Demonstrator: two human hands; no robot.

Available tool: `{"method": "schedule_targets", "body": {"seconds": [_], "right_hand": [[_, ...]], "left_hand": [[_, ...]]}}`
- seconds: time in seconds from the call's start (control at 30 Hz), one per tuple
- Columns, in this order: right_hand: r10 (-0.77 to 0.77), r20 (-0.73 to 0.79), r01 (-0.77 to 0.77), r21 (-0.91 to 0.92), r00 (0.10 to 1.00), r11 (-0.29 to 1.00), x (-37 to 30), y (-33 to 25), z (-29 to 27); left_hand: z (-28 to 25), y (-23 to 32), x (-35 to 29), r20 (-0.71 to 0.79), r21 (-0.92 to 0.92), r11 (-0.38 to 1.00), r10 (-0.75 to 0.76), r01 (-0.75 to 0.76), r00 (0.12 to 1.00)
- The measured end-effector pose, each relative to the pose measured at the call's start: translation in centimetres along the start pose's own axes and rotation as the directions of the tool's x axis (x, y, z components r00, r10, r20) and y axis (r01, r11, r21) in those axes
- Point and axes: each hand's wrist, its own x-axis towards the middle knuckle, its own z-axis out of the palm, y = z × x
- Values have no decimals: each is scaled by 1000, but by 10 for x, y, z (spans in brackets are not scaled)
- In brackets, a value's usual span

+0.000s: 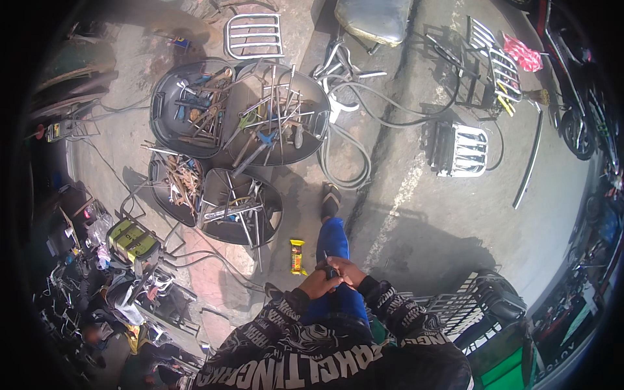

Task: The person uses a screwdriver to remove screws from the front fairing of a red and white motorcycle. They detach the fairing, set it aside, and continue to adjust components underneath while another person stands nearby.

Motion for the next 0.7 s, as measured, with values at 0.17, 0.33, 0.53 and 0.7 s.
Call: {"method": "schedule_targets", "body": {"seconds": [0.17,0.33,0.53,0.7], "right_hand": [[-389,-458,309,-242,799,920,0,39,-28],[-322,-649,87,-366,690,926,-2,58,-47],[-312,-653,172,-272,690,947,10,42,-42],[-414,-602,102,-482,683,870,8,48,-37]], "left_hand": [[-95,3,87,383,457,888,-154,-43,911],[-313,16,219,-607,755,607,502,249,616],[-369,17,264,-682,705,426,187,568,707],[-341,20,240,-616,787,41,117,616,779]]}}
